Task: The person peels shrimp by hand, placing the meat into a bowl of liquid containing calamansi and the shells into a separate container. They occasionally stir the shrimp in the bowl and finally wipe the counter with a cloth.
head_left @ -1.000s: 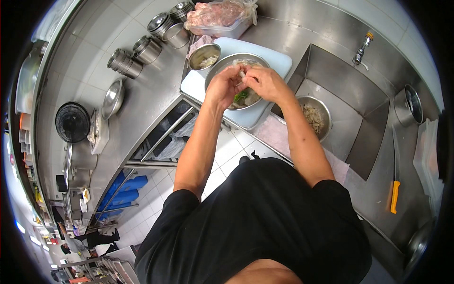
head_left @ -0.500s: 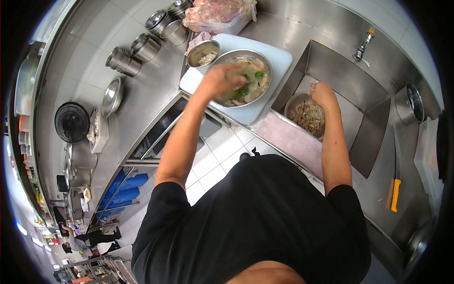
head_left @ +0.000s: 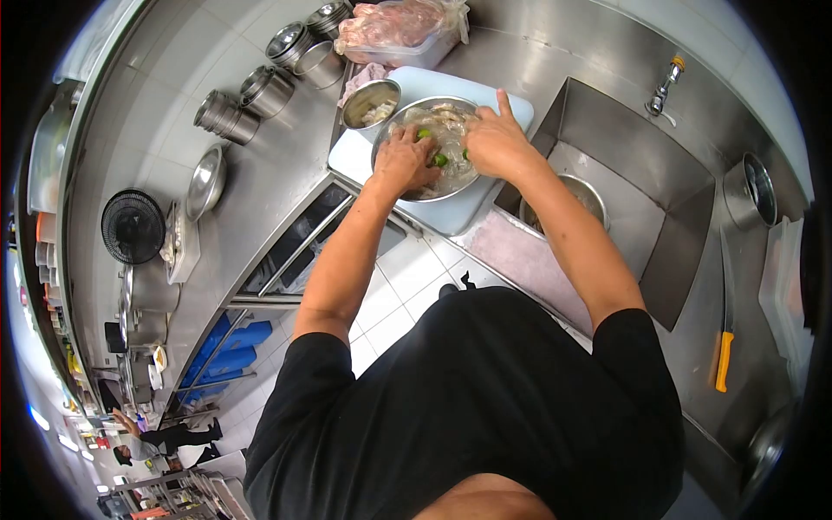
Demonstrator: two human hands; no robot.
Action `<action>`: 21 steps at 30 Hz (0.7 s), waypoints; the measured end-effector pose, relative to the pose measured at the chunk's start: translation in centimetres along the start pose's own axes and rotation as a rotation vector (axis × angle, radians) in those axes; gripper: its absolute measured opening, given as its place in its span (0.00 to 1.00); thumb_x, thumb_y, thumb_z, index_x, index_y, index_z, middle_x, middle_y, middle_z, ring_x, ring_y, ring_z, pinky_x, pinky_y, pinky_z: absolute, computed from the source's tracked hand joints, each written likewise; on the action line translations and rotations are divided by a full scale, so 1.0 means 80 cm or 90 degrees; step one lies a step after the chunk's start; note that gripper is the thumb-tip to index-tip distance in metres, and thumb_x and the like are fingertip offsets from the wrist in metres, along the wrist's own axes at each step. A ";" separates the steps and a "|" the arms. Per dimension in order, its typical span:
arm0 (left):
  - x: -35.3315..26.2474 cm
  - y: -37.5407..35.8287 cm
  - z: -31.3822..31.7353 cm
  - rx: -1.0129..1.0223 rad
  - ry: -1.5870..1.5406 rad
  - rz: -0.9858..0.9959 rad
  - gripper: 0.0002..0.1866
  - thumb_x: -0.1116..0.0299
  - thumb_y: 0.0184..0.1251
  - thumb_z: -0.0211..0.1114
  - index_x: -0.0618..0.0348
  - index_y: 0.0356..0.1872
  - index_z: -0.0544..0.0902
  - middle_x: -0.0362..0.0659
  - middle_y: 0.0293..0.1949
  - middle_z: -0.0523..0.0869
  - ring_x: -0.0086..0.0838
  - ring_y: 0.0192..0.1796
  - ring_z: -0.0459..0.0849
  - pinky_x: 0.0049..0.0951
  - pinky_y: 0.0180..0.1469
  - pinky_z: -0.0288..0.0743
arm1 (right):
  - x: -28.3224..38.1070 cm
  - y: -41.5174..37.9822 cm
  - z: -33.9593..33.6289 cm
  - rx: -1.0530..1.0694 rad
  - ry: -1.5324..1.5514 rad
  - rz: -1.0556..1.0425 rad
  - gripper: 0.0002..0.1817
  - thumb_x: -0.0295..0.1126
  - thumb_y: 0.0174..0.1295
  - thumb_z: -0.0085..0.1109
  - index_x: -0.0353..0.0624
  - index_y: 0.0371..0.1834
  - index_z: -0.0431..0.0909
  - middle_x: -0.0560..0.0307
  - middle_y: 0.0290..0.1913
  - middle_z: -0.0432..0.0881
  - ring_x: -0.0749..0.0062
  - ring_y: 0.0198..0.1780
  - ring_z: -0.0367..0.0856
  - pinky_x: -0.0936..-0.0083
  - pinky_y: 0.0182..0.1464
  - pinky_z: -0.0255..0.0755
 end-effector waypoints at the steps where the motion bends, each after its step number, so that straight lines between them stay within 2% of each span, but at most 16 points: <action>1: 0.003 0.001 0.002 0.001 -0.016 -0.018 0.33 0.50 0.57 0.68 0.49 0.65 0.75 0.57 0.72 0.64 0.54 0.72 0.65 0.50 0.70 0.64 | 0.002 0.006 0.000 0.068 -0.037 0.002 0.14 0.26 0.51 0.56 0.47 0.37 0.89 0.52 0.42 0.87 0.57 0.57 0.76 0.36 0.75 0.38; 4: 0.013 0.006 0.020 -0.017 -0.063 -0.048 0.34 0.51 0.58 0.66 0.51 0.65 0.74 0.59 0.72 0.64 0.57 0.71 0.65 0.47 0.71 0.64 | 0.007 0.013 -0.011 0.169 -0.017 -0.041 0.10 0.27 0.53 0.57 0.43 0.34 0.88 0.52 0.39 0.88 0.56 0.55 0.79 0.35 0.74 0.40; 5: 0.015 0.008 0.029 -0.024 -0.079 -0.054 0.34 0.51 0.58 0.66 0.52 0.66 0.74 0.60 0.72 0.65 0.58 0.71 0.65 0.45 0.71 0.64 | 0.007 0.018 -0.012 0.161 0.012 -0.029 0.10 0.27 0.53 0.57 0.43 0.34 0.88 0.51 0.39 0.88 0.56 0.54 0.80 0.34 0.74 0.41; 6: 0.007 0.005 0.028 -0.034 -0.051 -0.056 0.35 0.51 0.60 0.64 0.54 0.68 0.72 0.59 0.70 0.68 0.56 0.68 0.71 0.44 0.68 0.68 | 0.003 0.024 -0.011 0.155 0.041 -0.016 0.10 0.26 0.53 0.57 0.43 0.33 0.88 0.51 0.39 0.88 0.55 0.54 0.80 0.34 0.74 0.42; 9: 0.008 0.000 0.008 0.106 -0.153 0.004 0.31 0.51 0.62 0.62 0.52 0.66 0.75 0.57 0.61 0.79 0.51 0.60 0.79 0.43 0.62 0.72 | -0.005 0.037 -0.010 0.116 0.071 -0.007 0.10 0.26 0.53 0.56 0.43 0.34 0.88 0.50 0.40 0.88 0.56 0.54 0.80 0.34 0.73 0.44; 13: 0.009 -0.011 -0.023 0.069 -0.215 -0.074 0.24 0.52 0.64 0.63 0.47 0.59 0.82 0.55 0.46 0.87 0.48 0.49 0.85 0.42 0.54 0.75 | -0.001 0.043 0.007 0.031 0.032 -0.052 0.11 0.24 0.54 0.55 0.43 0.35 0.88 0.48 0.41 0.87 0.59 0.53 0.80 0.31 0.68 0.51; 15: 0.021 -0.012 -0.017 0.000 -0.222 -0.089 0.20 0.53 0.64 0.64 0.44 0.56 0.84 0.54 0.42 0.88 0.48 0.47 0.86 0.43 0.52 0.76 | 0.000 0.046 0.015 0.057 0.041 -0.030 0.13 0.26 0.55 0.57 0.48 0.41 0.87 0.53 0.42 0.87 0.58 0.55 0.79 0.40 0.70 0.53; 16: 0.023 -0.013 -0.017 -0.039 -0.216 -0.089 0.19 0.55 0.64 0.64 0.46 0.55 0.84 0.54 0.42 0.87 0.48 0.46 0.86 0.43 0.51 0.76 | 0.002 0.046 0.018 0.072 0.046 -0.021 0.14 0.27 0.55 0.58 0.50 0.44 0.87 0.56 0.42 0.87 0.57 0.55 0.78 0.44 0.71 0.55; 18: 0.025 -0.017 -0.018 -0.115 -0.206 -0.086 0.17 0.57 0.65 0.64 0.50 0.52 0.85 0.54 0.41 0.87 0.49 0.45 0.85 0.45 0.50 0.77 | 0.006 0.046 0.026 -0.104 0.238 -0.057 0.16 0.30 0.57 0.60 0.51 0.50 0.84 0.55 0.46 0.87 0.56 0.57 0.77 0.52 0.69 0.61; 19: 0.019 -0.020 -0.030 -0.113 -0.251 -0.083 0.17 0.59 0.65 0.65 0.51 0.52 0.84 0.54 0.41 0.87 0.47 0.45 0.86 0.43 0.50 0.77 | 0.007 0.044 0.026 -0.192 0.333 -0.073 0.17 0.31 0.59 0.61 0.51 0.53 0.83 0.54 0.48 0.87 0.55 0.58 0.77 0.56 0.67 0.64; 21: 0.009 -0.023 -0.053 -0.109 -0.339 -0.075 0.16 0.63 0.65 0.66 0.52 0.53 0.82 0.54 0.40 0.87 0.44 0.46 0.86 0.38 0.50 0.77 | 0.014 0.047 0.026 -0.202 0.367 -0.066 0.20 0.33 0.59 0.63 0.50 0.57 0.80 0.53 0.48 0.87 0.53 0.58 0.78 0.62 0.63 0.68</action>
Point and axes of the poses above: each hand's wrist, its own y-axis towards the middle knuckle, its own z-axis out of the palm, x = y × z, the point moved 1 cm from there along y, towards the middle knuckle
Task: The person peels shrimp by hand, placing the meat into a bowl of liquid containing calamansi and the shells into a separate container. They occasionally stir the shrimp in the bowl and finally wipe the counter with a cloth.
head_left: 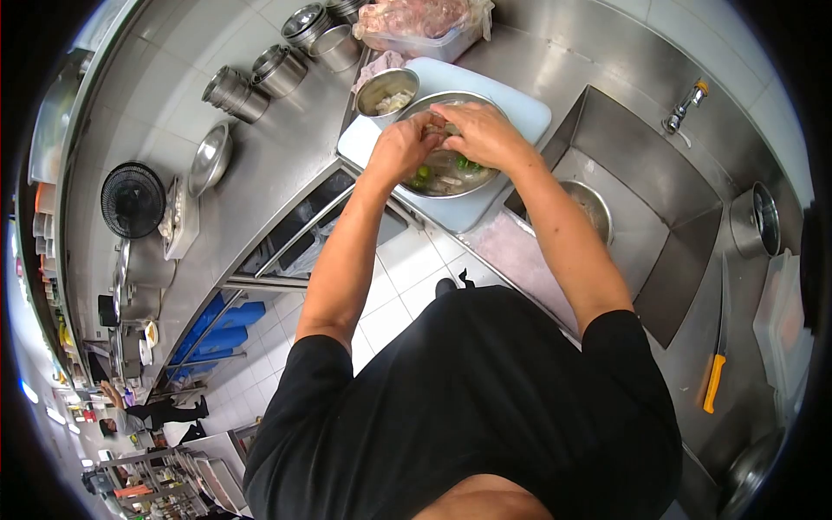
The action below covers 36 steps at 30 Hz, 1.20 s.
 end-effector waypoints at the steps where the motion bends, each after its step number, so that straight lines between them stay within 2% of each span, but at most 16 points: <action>1: -0.001 -0.001 -0.001 -0.011 -0.034 -0.002 0.16 0.64 0.66 0.65 0.55 0.52 0.81 0.53 0.41 0.87 0.42 0.46 0.86 0.37 0.50 0.77 | 0.003 0.001 0.000 -0.010 0.016 0.005 0.22 0.34 0.60 0.64 0.50 0.59 0.79 0.53 0.49 0.87 0.52 0.58 0.78 0.65 0.61 0.70; 3: -0.004 0.002 -0.002 -0.033 -0.103 -0.003 0.15 0.66 0.68 0.64 0.59 0.52 0.79 0.51 0.41 0.87 0.39 0.46 0.87 0.35 0.49 0.77 | 0.006 -0.003 -0.007 -0.029 0.043 0.018 0.21 0.34 0.60 0.64 0.48 0.58 0.79 0.51 0.47 0.87 0.52 0.54 0.81 0.62 0.58 0.71; 7: 0.008 0.005 0.009 -0.023 -0.274 -0.019 0.15 0.67 0.70 0.63 0.61 0.53 0.77 0.43 0.43 0.88 0.29 0.45 0.85 0.29 0.46 0.77 | -0.003 -0.011 -0.014 -0.049 0.108 0.057 0.20 0.35 0.61 0.64 0.46 0.56 0.80 0.47 0.43 0.87 0.52 0.45 0.84 0.60 0.55 0.73; 10: 0.001 0.007 0.009 0.015 -0.425 -0.046 0.14 0.67 0.70 0.63 0.59 0.53 0.78 0.39 0.44 0.87 0.22 0.44 0.84 0.25 0.44 0.75 | -0.002 -0.016 -0.022 -0.096 0.153 0.027 0.17 0.40 0.61 0.63 0.45 0.50 0.82 0.46 0.42 0.87 0.52 0.45 0.84 0.62 0.49 0.75; 12: -0.004 0.006 0.010 0.036 -0.516 -0.041 0.13 0.67 0.70 0.63 0.59 0.52 0.79 0.37 0.44 0.87 0.20 0.44 0.83 0.23 0.43 0.74 | -0.007 -0.018 -0.025 -0.072 0.192 0.089 0.17 0.40 0.60 0.64 0.45 0.49 0.83 0.47 0.41 0.87 0.52 0.43 0.84 0.63 0.46 0.76; 15: -0.013 0.004 0.009 0.015 -0.546 -0.067 0.11 0.67 0.70 0.63 0.59 0.49 0.80 0.36 0.41 0.86 0.19 0.42 0.82 0.21 0.43 0.72 | -0.010 -0.021 -0.032 -0.053 0.204 0.119 0.15 0.40 0.60 0.64 0.45 0.47 0.84 0.47 0.39 0.86 0.53 0.40 0.85 0.64 0.43 0.76; 19: -0.020 0.009 0.010 0.105 -0.673 -0.077 0.11 0.66 0.71 0.62 0.58 0.50 0.80 0.35 0.35 0.83 0.18 0.36 0.79 0.20 0.40 0.71 | -0.007 -0.033 -0.038 -0.061 0.298 0.117 0.15 0.40 0.60 0.64 0.44 0.45 0.83 0.48 0.35 0.85 0.55 0.37 0.84 0.65 0.42 0.76; 21: -0.017 0.014 0.011 0.190 -0.754 -0.086 0.11 0.65 0.71 0.63 0.58 0.50 0.80 0.35 0.32 0.81 0.19 0.33 0.77 0.21 0.38 0.71 | -0.006 -0.041 -0.052 -0.056 0.243 0.098 0.14 0.40 0.60 0.63 0.44 0.45 0.83 0.48 0.34 0.85 0.55 0.37 0.83 0.65 0.42 0.76; 25: -0.012 0.020 0.015 0.292 -0.772 -0.090 0.12 0.64 0.72 0.63 0.59 0.50 0.81 0.35 0.30 0.80 0.19 0.30 0.76 0.21 0.34 0.71 | -0.019 -0.059 -0.063 -0.075 0.150 0.060 0.15 0.42 0.61 0.62 0.45 0.44 0.84 0.47 0.35 0.84 0.55 0.36 0.83 0.65 0.43 0.76; 27: -0.009 0.022 0.019 0.311 -0.764 -0.081 0.13 0.64 0.72 0.62 0.60 0.50 0.82 0.35 0.31 0.81 0.18 0.30 0.76 0.20 0.33 0.72 | -0.029 -0.075 -0.074 -0.101 0.143 0.130 0.15 0.43 0.62 0.61 0.46 0.44 0.84 0.47 0.35 0.84 0.54 0.38 0.82 0.65 0.43 0.75; 29: 0.001 0.023 0.030 0.172 -0.533 -0.072 0.13 0.65 0.71 0.62 0.60 0.50 0.84 0.40 0.33 0.84 0.25 0.32 0.81 0.25 0.37 0.76 | -0.044 -0.099 -0.087 -0.130 0.135 0.177 0.15 0.43 0.62 0.61 0.47 0.44 0.84 0.47 0.35 0.84 0.54 0.38 0.82 0.64 0.43 0.75; 30: 0.010 0.023 0.036 0.100 -0.418 -0.068 0.13 0.65 0.70 0.61 0.60 0.49 0.85 0.42 0.34 0.85 0.29 0.33 0.83 0.28 0.38 0.77 | -0.057 -0.118 -0.090 -0.148 0.128 0.243 0.14 0.43 0.63 0.61 0.47 0.44 0.84 0.47 0.36 0.84 0.53 0.39 0.82 0.64 0.43 0.75; 33: 0.050 0.018 0.057 -0.073 0.143 0.126 0.13 0.66 0.67 0.60 0.56 0.48 0.87 0.52 0.37 0.88 0.43 0.39 0.87 0.37 0.46 0.79 | -0.086 -0.175 -0.096 -0.171 0.055 0.364 0.15 0.42 0.63 0.61 0.45 0.45 0.85 0.47 0.37 0.85 0.52 0.40 0.82 0.63 0.46 0.74; 36: 0.047 0.007 0.070 0.030 0.166 0.070 0.13 0.67 0.64 0.59 0.52 0.46 0.88 0.55 0.37 0.87 0.53 0.42 0.85 0.45 0.50 0.76 | -0.134 -0.227 -0.077 0.043 -0.177 0.397 0.13 0.37 0.63 0.61 0.44 0.46 0.85 0.48 0.40 0.86 0.53 0.42 0.82 0.61 0.48 0.75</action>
Point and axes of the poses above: each hand's wrist, its own y-axis towards the middle knuckle, its own z-axis out of the palm, x = y × z, the point moved 1 cm from there along y, towards the middle knuckle
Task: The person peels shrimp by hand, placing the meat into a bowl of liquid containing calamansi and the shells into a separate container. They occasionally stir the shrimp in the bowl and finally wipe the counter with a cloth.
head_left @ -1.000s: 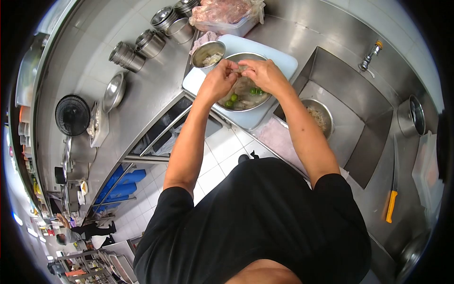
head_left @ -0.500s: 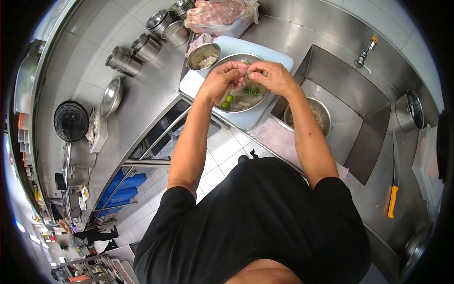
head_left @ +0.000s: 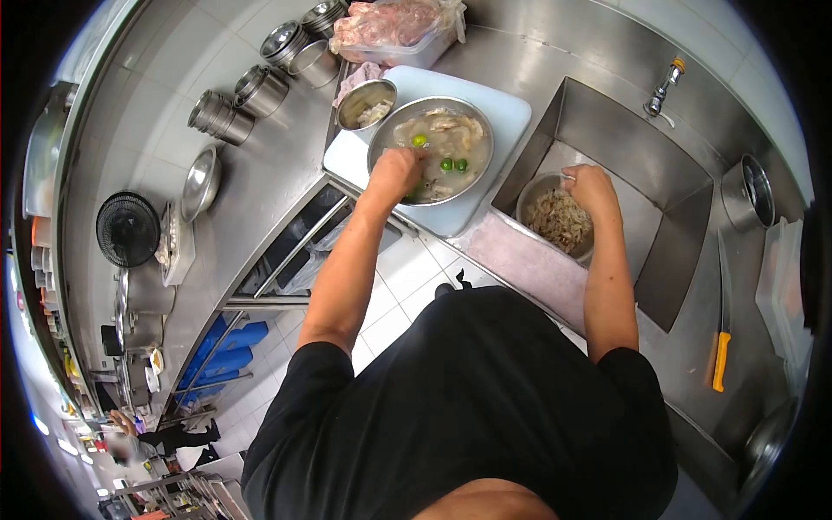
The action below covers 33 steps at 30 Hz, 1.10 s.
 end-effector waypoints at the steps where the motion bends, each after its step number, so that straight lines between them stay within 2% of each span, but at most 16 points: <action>1: -0.012 -0.004 -0.013 -0.014 -0.033 0.017 0.12 0.67 0.66 0.59 0.55 0.46 0.87 0.53 0.36 0.88 0.46 0.41 0.87 0.41 0.49 0.79 | 0.016 0.001 -0.013 -0.075 0.010 -0.052 0.13 0.35 0.62 0.61 0.44 0.47 0.85 0.48 0.41 0.86 0.53 0.42 0.82 0.60 0.48 0.75; 3: -0.042 -0.012 -0.038 -0.017 -0.211 -0.080 0.12 0.68 0.68 0.60 0.59 0.47 0.84 0.52 0.36 0.89 0.41 0.40 0.89 0.36 0.48 0.80 | 0.064 0.002 -0.033 -0.220 0.030 -0.154 0.12 0.32 0.62 0.60 0.43 0.47 0.85 0.48 0.42 0.87 0.52 0.42 0.83 0.59 0.48 0.75; 5: -0.051 -0.015 -0.034 -0.015 -0.411 -0.141 0.11 0.69 0.69 0.60 0.63 0.48 0.82 0.50 0.36 0.90 0.35 0.40 0.89 0.30 0.46 0.80 | 0.119 0.014 -0.038 -0.296 0.164 -0.268 0.12 0.30 0.62 0.59 0.45 0.47 0.86 0.48 0.42 0.87 0.51 0.39 0.83 0.58 0.46 0.76; 7: -0.043 -0.015 -0.009 -0.020 -0.635 -0.163 0.10 0.71 0.71 0.60 0.66 0.48 0.79 0.48 0.37 0.90 0.28 0.41 0.89 0.25 0.45 0.80 | 0.175 0.023 -0.032 -0.257 0.245 -0.333 0.12 0.30 0.61 0.59 0.45 0.47 0.86 0.47 0.42 0.87 0.49 0.40 0.83 0.58 0.46 0.76; 9: -0.046 -0.019 -0.003 -0.029 -0.730 -0.155 0.10 0.72 0.72 0.60 0.67 0.49 0.78 0.45 0.38 0.89 0.25 0.41 0.87 0.22 0.44 0.79 | 0.207 0.045 -0.003 -0.182 0.287 -0.356 0.13 0.31 0.61 0.59 0.45 0.47 0.85 0.45 0.42 0.86 0.47 0.44 0.83 0.57 0.48 0.77; 10: -0.045 -0.023 -0.002 -0.036 -0.778 -0.153 0.10 0.72 0.73 0.59 0.67 0.49 0.77 0.44 0.38 0.89 0.23 0.42 0.87 0.20 0.43 0.79 | 0.217 0.046 0.002 -0.136 0.293 -0.324 0.13 0.31 0.61 0.59 0.45 0.48 0.85 0.44 0.43 0.86 0.46 0.45 0.83 0.56 0.48 0.77; 12: -0.037 -0.028 -0.005 -0.045 -0.802 -0.165 0.12 0.70 0.74 0.60 0.67 0.51 0.76 0.45 0.40 0.88 0.24 0.41 0.87 0.21 0.44 0.80 | 0.236 0.051 0.008 -0.042 0.303 -0.267 0.14 0.33 0.60 0.59 0.44 0.48 0.85 0.43 0.43 0.86 0.45 0.47 0.83 0.56 0.49 0.77; 16: -0.037 -0.041 -0.012 -0.054 -0.818 -0.189 0.13 0.68 0.73 0.62 0.68 0.51 0.76 0.45 0.40 0.87 0.23 0.39 0.86 0.21 0.45 0.80 | 0.250 0.050 0.013 0.015 0.335 -0.242 0.15 0.34 0.60 0.57 0.42 0.47 0.85 0.38 0.40 0.85 0.44 0.45 0.84 0.56 0.49 0.77; 22: -0.043 -0.045 -0.010 -0.065 -0.708 -0.168 0.13 0.67 0.72 0.64 0.66 0.48 0.80 0.42 0.39 0.88 0.20 0.42 0.85 0.18 0.47 0.77 | 0.242 0.058 0.018 0.065 0.344 -0.217 0.15 0.34 0.58 0.57 0.39 0.43 0.85 0.37 0.38 0.84 0.42 0.41 0.84 0.56 0.44 0.77; 25: -0.035 -0.043 -0.003 -0.066 -0.731 -0.142 0.12 0.68 0.72 0.64 0.65 0.49 0.80 0.41 0.39 0.88 0.21 0.43 0.85 0.20 0.49 0.77 | 0.240 0.059 0.006 0.106 0.322 -0.221 0.15 0.33 0.58 0.56 0.39 0.44 0.85 0.40 0.37 0.86 0.50 0.38 0.86 0.61 0.42 0.78; 28: -0.031 -0.044 -0.002 -0.059 -0.820 -0.090 0.11 0.68 0.73 0.63 0.62 0.50 0.79 0.41 0.41 0.87 0.23 0.44 0.85 0.22 0.49 0.78 | 0.241 0.058 0.001 0.231 0.450 -0.143 0.15 0.31 0.59 0.53 0.40 0.46 0.84 0.46 0.35 0.87 0.62 0.37 0.87 0.68 0.41 0.78; 29: -0.030 -0.045 -0.005 -0.058 -0.855 -0.068 0.11 0.68 0.73 0.62 0.61 0.50 0.79 0.40 0.41 0.87 0.23 0.45 0.85 0.22 0.48 0.78 | 0.239 0.061 0.005 0.223 0.481 -0.154 0.15 0.29 0.60 0.52 0.40 0.47 0.84 0.47 0.35 0.87 0.65 0.36 0.87 0.69 0.40 0.78; 31: -0.035 -0.047 -0.018 -0.053 -0.916 -0.108 0.11 0.68 0.74 0.61 0.60 0.52 0.77 0.41 0.42 0.87 0.24 0.45 0.85 0.23 0.47 0.79 | 0.235 0.066 0.015 0.208 0.547 -0.179 0.16 0.27 0.61 0.50 0.40 0.49 0.83 0.50 0.35 0.87 0.71 0.35 0.86 0.72 0.39 0.78; 33: -0.038 -0.047 -0.022 -0.064 -0.971 -0.137 0.12 0.67 0.74 0.61 0.59 0.53 0.76 0.41 0.42 0.87 0.24 0.45 0.85 0.23 0.47 0.79 | 0.236 0.062 0.020 0.168 0.614 -0.203 0.16 0.27 0.64 0.50 0.38 0.52 0.82 0.51 0.35 0.86 0.71 0.37 0.85 0.73 0.40 0.77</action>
Point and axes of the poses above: each hand's wrist, its own y-axis towards the middle knuckle, its own z-axis out of the palm, x = y × z, the point moved 1 cm from there along y, towards the middle knuckle
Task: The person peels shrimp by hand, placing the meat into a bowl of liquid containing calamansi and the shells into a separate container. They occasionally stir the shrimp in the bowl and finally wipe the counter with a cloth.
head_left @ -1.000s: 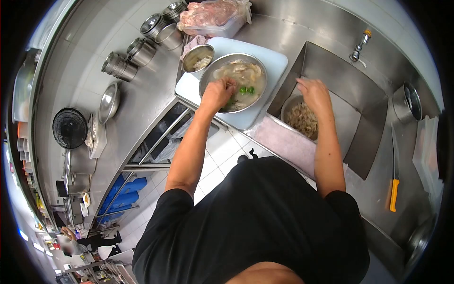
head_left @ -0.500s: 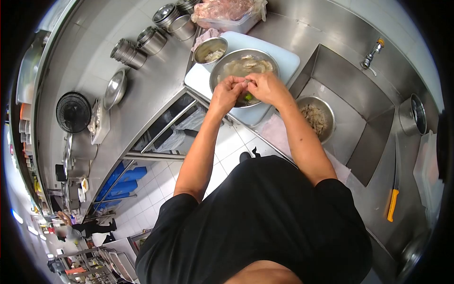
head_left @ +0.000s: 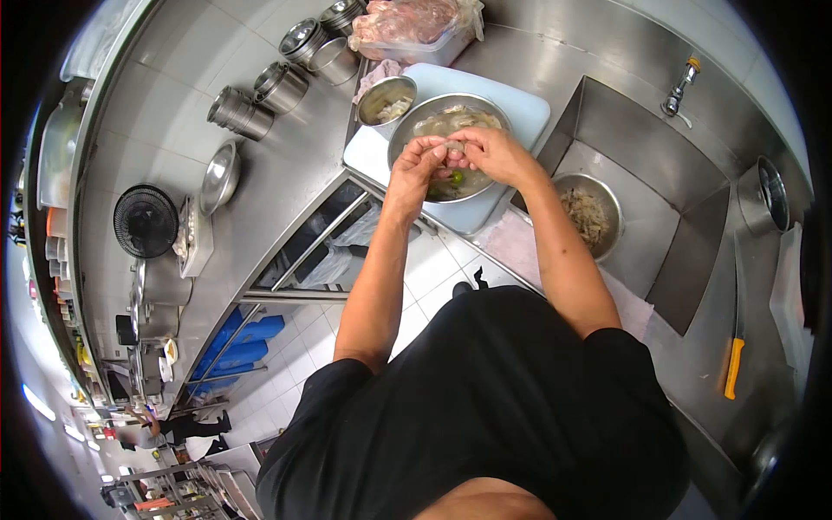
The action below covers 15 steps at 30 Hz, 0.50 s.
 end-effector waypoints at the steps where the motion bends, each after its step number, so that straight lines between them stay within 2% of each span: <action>1: 0.003 0.001 0.002 -0.013 -0.028 0.001 0.13 0.67 0.74 0.61 0.58 0.54 0.76 0.41 0.42 0.87 0.24 0.44 0.86 0.22 0.46 0.79 | 0.001 -0.002 0.000 -0.017 0.027 -0.023 0.16 0.26 0.66 0.49 0.37 0.53 0.81 0.52 0.35 0.85 0.71 0.37 0.85 0.74 0.40 0.76; 4: 0.007 0.003 0.006 -0.038 -0.069 0.004 0.17 0.67 0.75 0.59 0.57 0.60 0.73 0.40 0.42 0.87 0.23 0.44 0.85 0.22 0.46 0.79 | -0.004 -0.001 -0.001 -0.074 -0.151 -0.187 0.15 0.27 0.65 0.54 0.40 0.54 0.81 0.51 0.38 0.85 0.64 0.41 0.84 0.72 0.45 0.76; 7: 0.006 -0.002 0.014 -0.042 -0.037 0.011 0.21 0.67 0.75 0.57 0.57 0.67 0.70 0.39 0.41 0.86 0.22 0.44 0.84 0.22 0.45 0.78 | 0.011 -0.011 0.001 -0.089 -0.136 -0.110 0.14 0.27 0.61 0.59 0.42 0.50 0.83 0.51 0.41 0.83 0.58 0.43 0.82 0.69 0.48 0.74; 11: 0.014 -0.001 0.013 -0.004 0.178 0.013 0.25 0.65 0.75 0.57 0.56 0.71 0.69 0.39 0.45 0.86 0.21 0.46 0.84 0.22 0.45 0.77 | -0.006 -0.006 0.000 -0.155 -0.223 -0.167 0.11 0.30 0.58 0.63 0.41 0.44 0.83 0.50 0.41 0.81 0.54 0.43 0.81 0.65 0.46 0.74; 12: 0.001 -0.009 0.029 -0.041 0.210 0.007 0.23 0.62 0.73 0.61 0.57 0.66 0.76 0.37 0.43 0.86 0.19 0.45 0.82 0.20 0.45 0.76 | -0.008 -0.003 0.000 -0.165 -0.219 -0.171 0.10 0.31 0.59 0.62 0.41 0.42 0.83 0.50 0.41 0.81 0.51 0.43 0.81 0.62 0.46 0.74; 15: 0.005 -0.006 0.030 -0.103 0.248 0.022 0.24 0.57 0.71 0.65 0.57 0.63 0.79 0.37 0.42 0.86 0.19 0.44 0.82 0.21 0.45 0.76 | -0.011 -0.004 0.005 -0.182 -0.260 -0.137 0.09 0.34 0.60 0.61 0.42 0.39 0.83 0.49 0.41 0.81 0.48 0.43 0.81 0.58 0.46 0.75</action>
Point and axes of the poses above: each hand's wrist, its own y-axis towards the middle knuckle, its own z-axis out of the palm, x = y × z, the point moved 1 cm from there along y, towards the middle knuckle
